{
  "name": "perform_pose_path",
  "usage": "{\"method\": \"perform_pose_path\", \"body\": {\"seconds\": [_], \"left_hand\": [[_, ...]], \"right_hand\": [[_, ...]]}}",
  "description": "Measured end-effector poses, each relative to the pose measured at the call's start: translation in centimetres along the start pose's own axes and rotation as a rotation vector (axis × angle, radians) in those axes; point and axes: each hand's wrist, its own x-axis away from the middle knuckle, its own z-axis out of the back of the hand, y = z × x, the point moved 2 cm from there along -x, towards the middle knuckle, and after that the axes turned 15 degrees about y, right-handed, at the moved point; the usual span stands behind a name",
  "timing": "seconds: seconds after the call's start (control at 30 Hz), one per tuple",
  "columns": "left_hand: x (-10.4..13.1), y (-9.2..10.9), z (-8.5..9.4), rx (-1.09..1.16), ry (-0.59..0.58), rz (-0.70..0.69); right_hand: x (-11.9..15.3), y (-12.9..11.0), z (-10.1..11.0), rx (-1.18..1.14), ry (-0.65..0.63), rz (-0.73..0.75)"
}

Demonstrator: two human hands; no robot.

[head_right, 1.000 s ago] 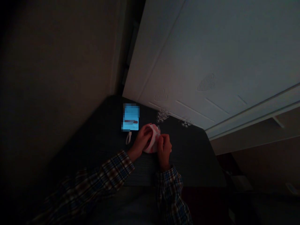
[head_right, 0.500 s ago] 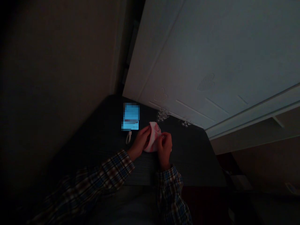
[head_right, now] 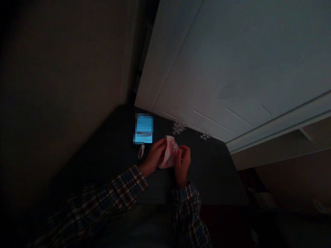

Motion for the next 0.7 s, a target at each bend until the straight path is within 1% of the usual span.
{"method": "perform_pose_path", "body": {"seconds": [0.13, 0.23, 0.3, 0.37, 0.47, 0.6, 0.7], "left_hand": [[0.02, 0.1, -0.07, 0.003, -0.026, -0.001], [0.07, 0.15, -0.05, 0.002, -0.012, 0.013], [0.09, 0.14, -0.07, 0.017, -0.026, 0.028], [0.07, 0.06, -0.09, 0.028, -0.034, 0.059], [-0.04, -0.09, -0.01, 0.036, -0.018, 0.069], [-0.19, -0.23, 0.04, 0.021, -0.045, 0.053], [-0.07, 0.03, -0.06, -0.002, -0.074, -0.009]], "right_hand": [[0.04, -0.15, -0.01, -0.013, 0.011, 0.009], [-0.01, -0.23, -0.06, -0.023, -0.011, 0.002], [-0.07, -0.24, -0.09, -0.03, -0.015, 0.008], [-0.09, -0.21, -0.09, -0.032, -0.006, 0.005], [-0.07, -0.1, -0.07, -0.034, 0.02, -0.001], [-0.06, 0.19, -0.07, -0.034, 0.034, -0.013], [-0.16, 0.37, -0.06, -0.035, 0.055, -0.013]]}}
